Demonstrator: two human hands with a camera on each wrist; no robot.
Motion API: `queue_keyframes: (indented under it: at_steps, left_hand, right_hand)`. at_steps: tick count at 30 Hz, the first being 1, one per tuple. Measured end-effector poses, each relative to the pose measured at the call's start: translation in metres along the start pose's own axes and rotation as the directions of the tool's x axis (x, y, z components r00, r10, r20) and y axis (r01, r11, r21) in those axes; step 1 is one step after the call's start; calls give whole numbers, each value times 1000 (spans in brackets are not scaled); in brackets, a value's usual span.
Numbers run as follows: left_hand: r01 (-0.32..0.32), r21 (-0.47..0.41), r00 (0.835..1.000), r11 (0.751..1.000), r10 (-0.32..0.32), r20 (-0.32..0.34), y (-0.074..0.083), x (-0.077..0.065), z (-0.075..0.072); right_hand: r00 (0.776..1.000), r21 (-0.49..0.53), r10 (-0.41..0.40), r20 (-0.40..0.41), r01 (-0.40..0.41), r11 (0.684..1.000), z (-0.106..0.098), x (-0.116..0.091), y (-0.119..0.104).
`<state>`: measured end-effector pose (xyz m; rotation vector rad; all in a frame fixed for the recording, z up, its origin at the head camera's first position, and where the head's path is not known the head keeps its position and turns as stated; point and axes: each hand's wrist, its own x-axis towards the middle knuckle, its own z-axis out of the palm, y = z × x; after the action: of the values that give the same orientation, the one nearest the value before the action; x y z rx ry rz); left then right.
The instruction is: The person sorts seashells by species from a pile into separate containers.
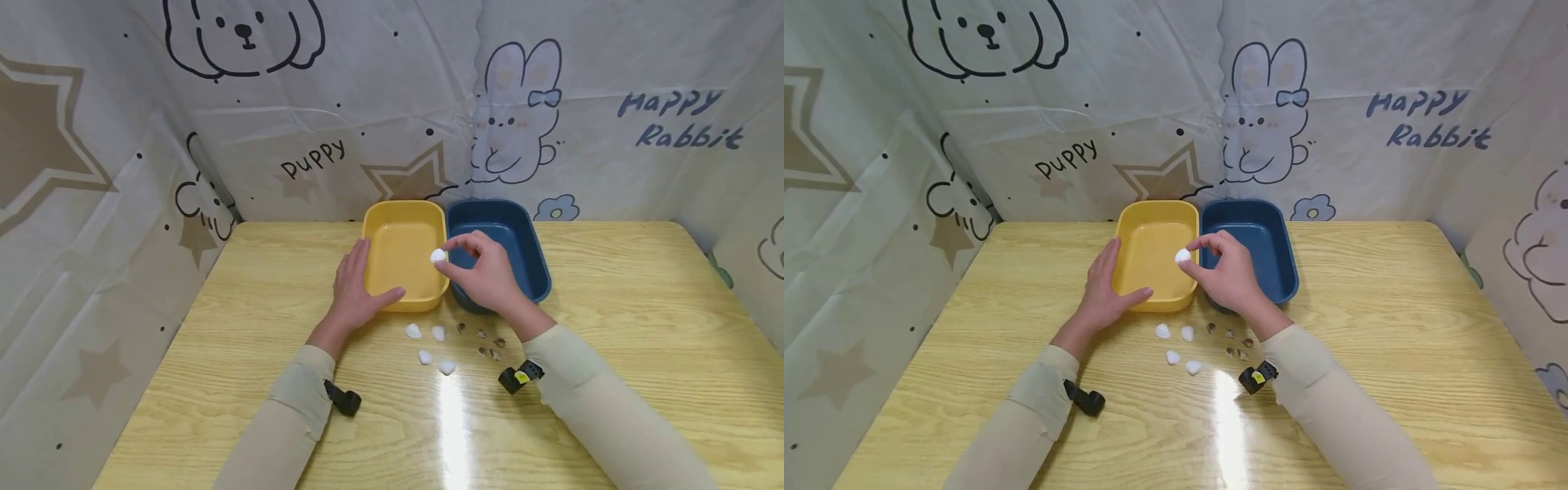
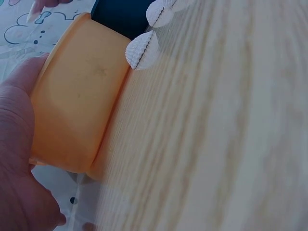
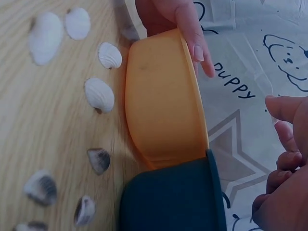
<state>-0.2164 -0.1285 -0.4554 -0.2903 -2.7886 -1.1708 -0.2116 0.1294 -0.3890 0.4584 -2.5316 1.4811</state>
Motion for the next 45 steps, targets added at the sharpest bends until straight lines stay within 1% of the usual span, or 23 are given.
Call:
queue_keyframes:
  at_steps: [7,10,19,25,32,38,45]
  left_hand:
    - [-19,-5,1000,1000,19,7,2,0,2]
    - [-20,4,1000,1000,20,5,2,1,2]
    - [-17,11,1000,1000,17,10,3,2,0]
    - [-15,1,1000,1000,15,6,6,2,-1]
    - [-5,-7,1000,1000,5,10,6,0,-1]
    - [-16,2,1000,1000,16,-4,4,0,-2]
    - [-14,2,1000,1000,14,-9,1,0,-2]
  right_hand:
    - [999,37,34,-18,-34,999,11,16,7]
    - [998,32,51,-27,-50,998,14,23,9]
    - [989,8,136,-65,-136,991,23,39,14]
    - [979,27,188,-83,-186,982,28,44,19]
    - [964,78,253,-87,-247,966,33,48,27]
    - [962,82,265,-68,-259,962,37,52,32]
    - [957,72,284,-56,-280,957,40,54,34]
